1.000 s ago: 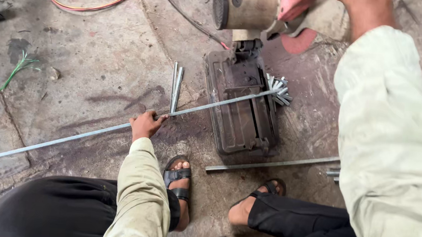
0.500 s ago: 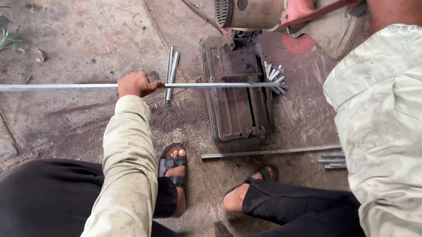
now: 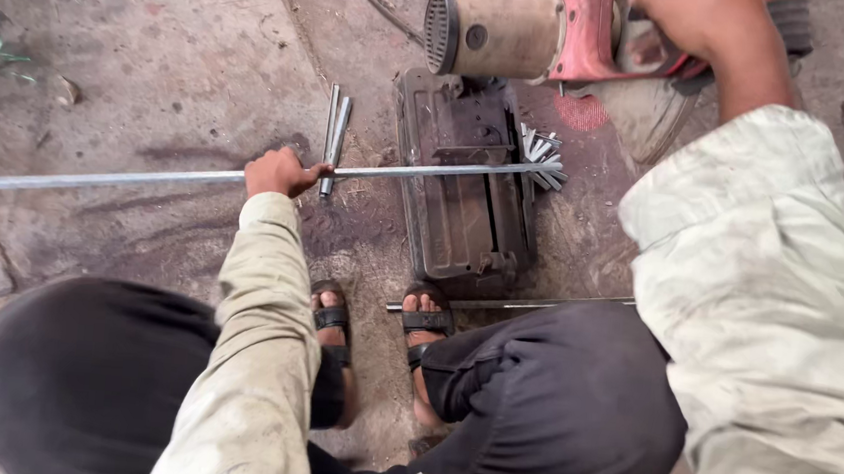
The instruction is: The person uses a powered chop saw to cut multiple thin metal rods to length, holding the rods against a stop with one hand while operating the saw handle with the other.
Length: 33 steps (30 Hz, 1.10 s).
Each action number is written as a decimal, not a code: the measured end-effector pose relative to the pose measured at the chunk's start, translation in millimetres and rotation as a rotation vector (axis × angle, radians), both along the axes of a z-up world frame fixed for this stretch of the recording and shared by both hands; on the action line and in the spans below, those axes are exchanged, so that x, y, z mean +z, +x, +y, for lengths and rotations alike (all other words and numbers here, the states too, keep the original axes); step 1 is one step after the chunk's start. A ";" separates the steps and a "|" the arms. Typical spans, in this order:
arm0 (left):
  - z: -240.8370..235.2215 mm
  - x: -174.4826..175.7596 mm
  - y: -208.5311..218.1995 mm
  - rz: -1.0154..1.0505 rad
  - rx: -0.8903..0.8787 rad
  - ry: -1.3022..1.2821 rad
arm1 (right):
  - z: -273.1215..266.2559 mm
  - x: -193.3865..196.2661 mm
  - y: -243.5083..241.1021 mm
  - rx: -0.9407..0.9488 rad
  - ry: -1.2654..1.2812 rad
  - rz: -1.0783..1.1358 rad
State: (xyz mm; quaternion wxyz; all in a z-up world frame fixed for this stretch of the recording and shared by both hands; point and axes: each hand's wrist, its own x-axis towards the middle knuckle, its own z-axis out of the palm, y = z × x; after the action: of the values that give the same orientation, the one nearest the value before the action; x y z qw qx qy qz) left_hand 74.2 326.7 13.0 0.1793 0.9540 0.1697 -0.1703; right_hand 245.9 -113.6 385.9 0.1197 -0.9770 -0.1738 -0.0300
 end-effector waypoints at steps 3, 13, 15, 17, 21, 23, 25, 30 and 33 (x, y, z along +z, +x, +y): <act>2.7 2.2 1.1 0.006 0.020 -0.006 | -7.5 -8.2 -42.6 -0.039 0.494 0.246; 3.4 -8.3 1.4 0.040 0.013 -0.007 | 3.1 -97.5 -215.6 -0.273 0.856 0.337; 2.5 -5.4 0.5 0.036 0.031 -0.019 | -0.5 -116.4 -225.3 -0.269 0.865 0.342; 1.8 -4.6 -0.8 0.042 0.032 -0.020 | -5.5 -136.9 -234.9 -0.268 0.882 0.335; 3.5 -11.9 8.7 0.055 0.030 -0.032 | -16.0 -166.0 -240.6 -0.240 0.874 0.248; 7.1 -19.6 6.5 0.035 0.020 -0.022 | -17.7 -177.7 -247.3 -0.240 0.876 0.227; 8.8 -20.0 11.2 -0.035 -0.003 0.022 | -14.7 -185.6 -249.7 -0.247 0.918 0.225; 7.2 -4.7 9.1 0.072 -0.027 -0.013 | -16.8 -184.1 -254.3 -0.259 0.943 0.291; 0.4 3.3 6.2 0.044 -0.087 0.020 | -13.5 -178.0 -253.3 -0.286 0.920 0.303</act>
State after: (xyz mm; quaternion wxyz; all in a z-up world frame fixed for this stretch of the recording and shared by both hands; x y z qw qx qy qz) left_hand 80.4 327.1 16.3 0.1586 0.9582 0.1336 -0.1972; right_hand -7.4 -127.1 207.9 0.5566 -0.8304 0.0121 0.0226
